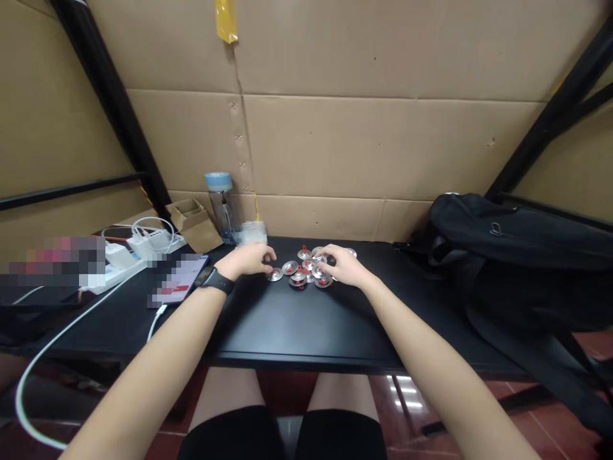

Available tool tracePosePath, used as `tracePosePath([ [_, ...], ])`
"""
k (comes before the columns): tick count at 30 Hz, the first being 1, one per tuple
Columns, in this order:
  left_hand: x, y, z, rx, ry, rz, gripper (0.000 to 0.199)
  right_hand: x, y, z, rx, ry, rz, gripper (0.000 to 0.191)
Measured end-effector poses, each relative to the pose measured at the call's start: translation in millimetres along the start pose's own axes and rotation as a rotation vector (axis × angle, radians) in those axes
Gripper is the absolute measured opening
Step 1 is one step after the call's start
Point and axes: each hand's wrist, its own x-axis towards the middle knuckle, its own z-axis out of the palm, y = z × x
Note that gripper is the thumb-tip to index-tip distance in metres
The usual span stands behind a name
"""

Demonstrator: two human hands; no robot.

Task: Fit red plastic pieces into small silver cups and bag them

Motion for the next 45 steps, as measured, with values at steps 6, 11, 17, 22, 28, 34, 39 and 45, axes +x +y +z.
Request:
tracePosePath([
  [6,7,15,0.8,-0.112,-0.093,0.024,0.009,-1,-6,-5,0.005,0.012,-0.008,0.017],
  [11,-10,27,3.9,-0.27,0.185,0.241,0.017,-1,-35,8,0.089,-0.009,-0.006,0.028],
  [17,-17,65,6.0,-0.366,0.427,0.415,0.018,0,-53,30,0.267,-0.016,0.105,0.033],
  [22,-13,77,14.0,-0.322,0.503,0.439,0.015,-3,-48,24,0.287,-0.083,0.099,0.035],
  [28,-16,86,11.2,-0.44,0.746,0.308,0.015,-1,-45,20,0.346,0.015,0.192,0.035],
  [34,-16,91,14.6,-0.344,0.742,0.362,0.01,2,-42,27,0.771,0.001,0.396,0.042],
  [39,-15,92,19.3,-0.079,0.741,0.303,0.01,1,-48,33,1.106,0.002,0.466,0.041],
  [45,-18,100,16.6,-0.125,0.719,0.301,0.016,0,-54,25,1.281,0.021,0.494,0.033],
])
